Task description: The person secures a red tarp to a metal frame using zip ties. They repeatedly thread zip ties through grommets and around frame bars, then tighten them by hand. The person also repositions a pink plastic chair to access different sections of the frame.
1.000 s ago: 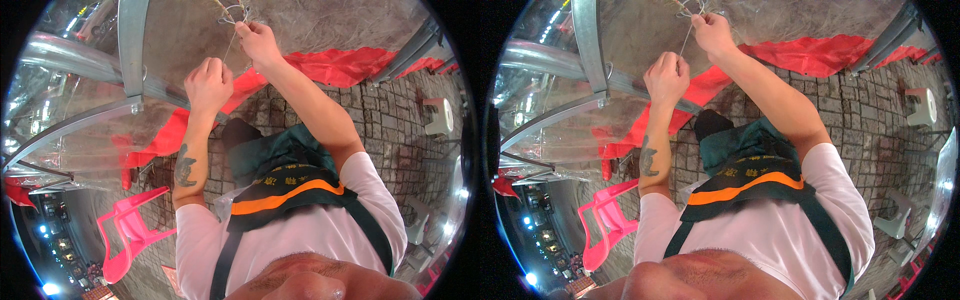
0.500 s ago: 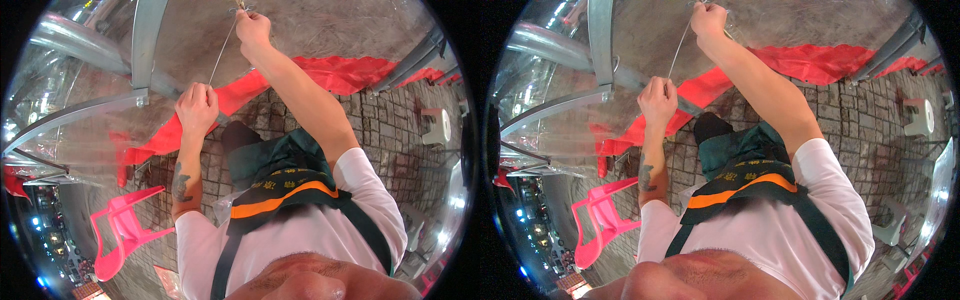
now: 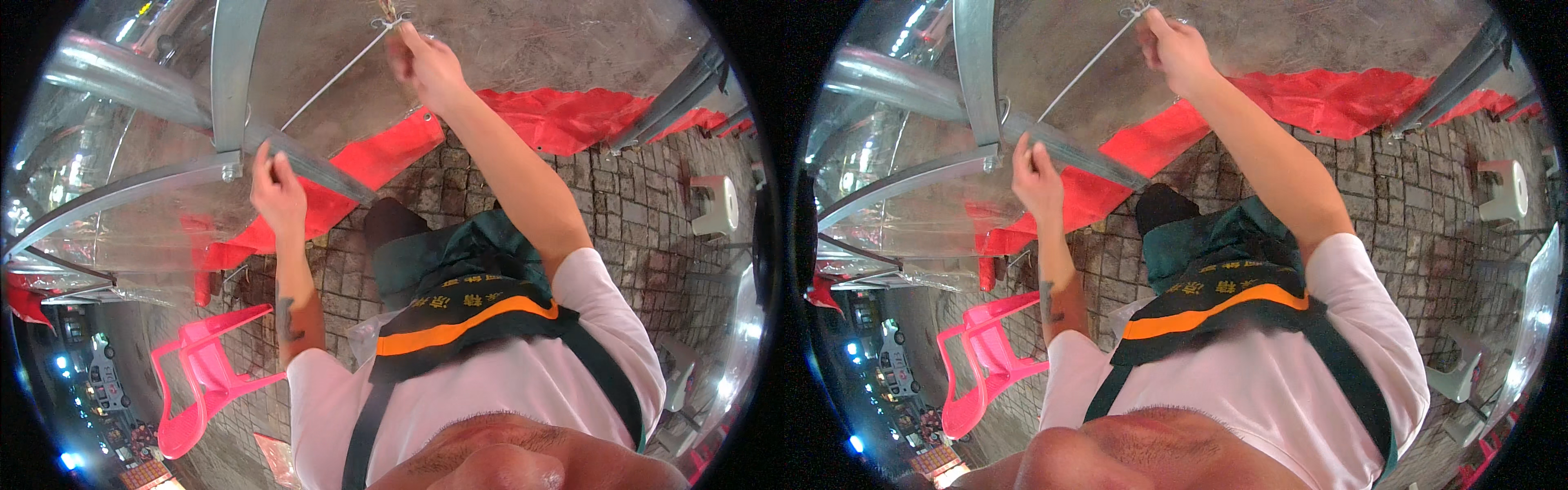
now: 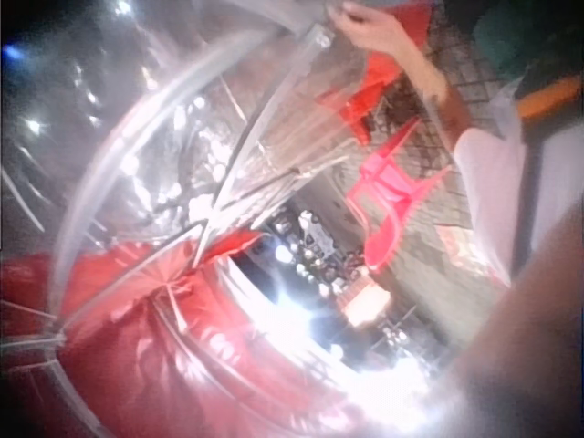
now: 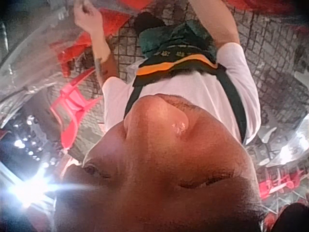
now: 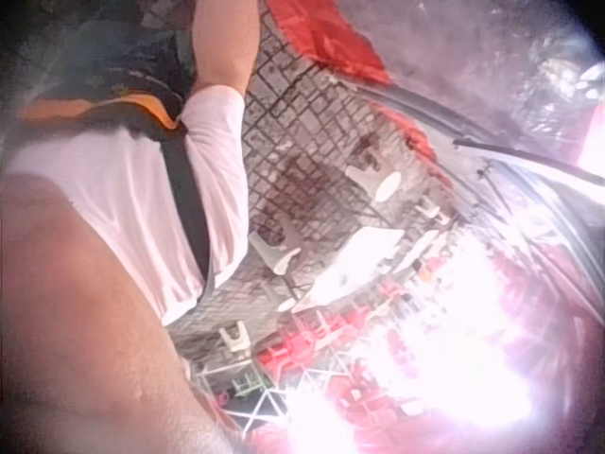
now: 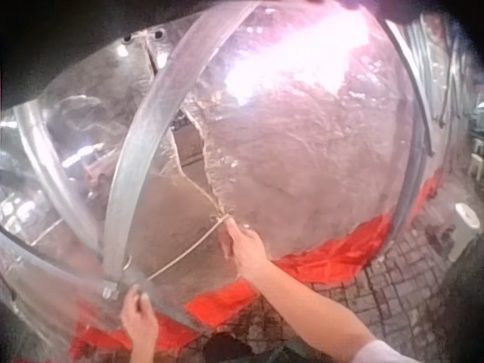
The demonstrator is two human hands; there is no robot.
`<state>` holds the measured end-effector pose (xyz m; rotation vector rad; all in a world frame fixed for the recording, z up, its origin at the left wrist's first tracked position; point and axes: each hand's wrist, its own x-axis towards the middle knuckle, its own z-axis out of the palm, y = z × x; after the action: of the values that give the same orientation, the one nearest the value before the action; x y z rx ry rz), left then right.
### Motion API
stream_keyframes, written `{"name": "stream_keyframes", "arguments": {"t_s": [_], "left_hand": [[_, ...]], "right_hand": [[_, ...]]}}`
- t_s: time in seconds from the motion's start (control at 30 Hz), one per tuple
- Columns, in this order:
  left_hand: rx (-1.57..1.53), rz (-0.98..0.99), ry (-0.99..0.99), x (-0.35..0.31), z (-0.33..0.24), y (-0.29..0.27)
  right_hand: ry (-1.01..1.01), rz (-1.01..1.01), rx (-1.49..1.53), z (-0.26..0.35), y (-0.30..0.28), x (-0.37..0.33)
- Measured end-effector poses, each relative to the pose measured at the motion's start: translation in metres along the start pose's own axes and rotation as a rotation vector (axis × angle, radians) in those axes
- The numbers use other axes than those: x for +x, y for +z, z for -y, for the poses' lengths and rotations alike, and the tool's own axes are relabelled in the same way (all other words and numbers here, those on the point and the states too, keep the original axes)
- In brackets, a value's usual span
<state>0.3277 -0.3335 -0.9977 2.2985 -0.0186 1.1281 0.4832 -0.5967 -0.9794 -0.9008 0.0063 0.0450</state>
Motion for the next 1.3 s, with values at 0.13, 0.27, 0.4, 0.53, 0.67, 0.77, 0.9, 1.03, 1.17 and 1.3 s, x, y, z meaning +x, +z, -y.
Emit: {"name": "stream_keyframes", "arguments": {"t_s": [0.13,0.27,0.4,0.53,0.67,0.77,0.9,1.03,1.17,1.3], "left_hand": [[-0.163,0.383,-0.192,-0.055,0.004,-0.038],[-0.404,1.168,-0.448,-0.093,-0.014,-0.072],[-0.413,1.390,-0.387,-0.100,-0.029,-0.078],[-0.374,1.359,-0.439,-0.108,-0.027,-0.080],[-0.438,1.279,-0.625,-0.131,-0.019,-0.092],[-0.450,1.256,-0.590,-0.145,-0.015,-0.111],[-0.299,1.256,-0.756,-0.165,-0.012,-0.139],[-0.280,1.325,-0.798,-0.185,-0.013,-0.150],[-0.328,1.521,-0.691,-0.199,-0.032,-0.140],[-0.237,1.433,-0.425,-0.204,-0.054,-0.133]], "right_hand": [[0.172,-0.006,-0.272,-0.031,-0.082,-0.042],[0.010,0.080,-0.544,-0.044,-0.091,-0.071],[-0.799,0.208,-0.731,-0.012,-0.037,-0.049],[-1.098,0.242,-1.049,0.013,0.009,-0.007],[-1.029,0.248,-1.248,0.011,0.038,0.014],[-0.923,0.179,-1.368,0.016,0.043,0.019],[-0.797,0.196,-1.446,0.024,0.031,0.024],[-1.041,0.327,-1.437,0.011,0.042,0.044],[-1.023,0.168,-1.514,0.008,0.069,0.071],[-1.044,0.271,-1.367,0.002,0.041,0.048]]}}
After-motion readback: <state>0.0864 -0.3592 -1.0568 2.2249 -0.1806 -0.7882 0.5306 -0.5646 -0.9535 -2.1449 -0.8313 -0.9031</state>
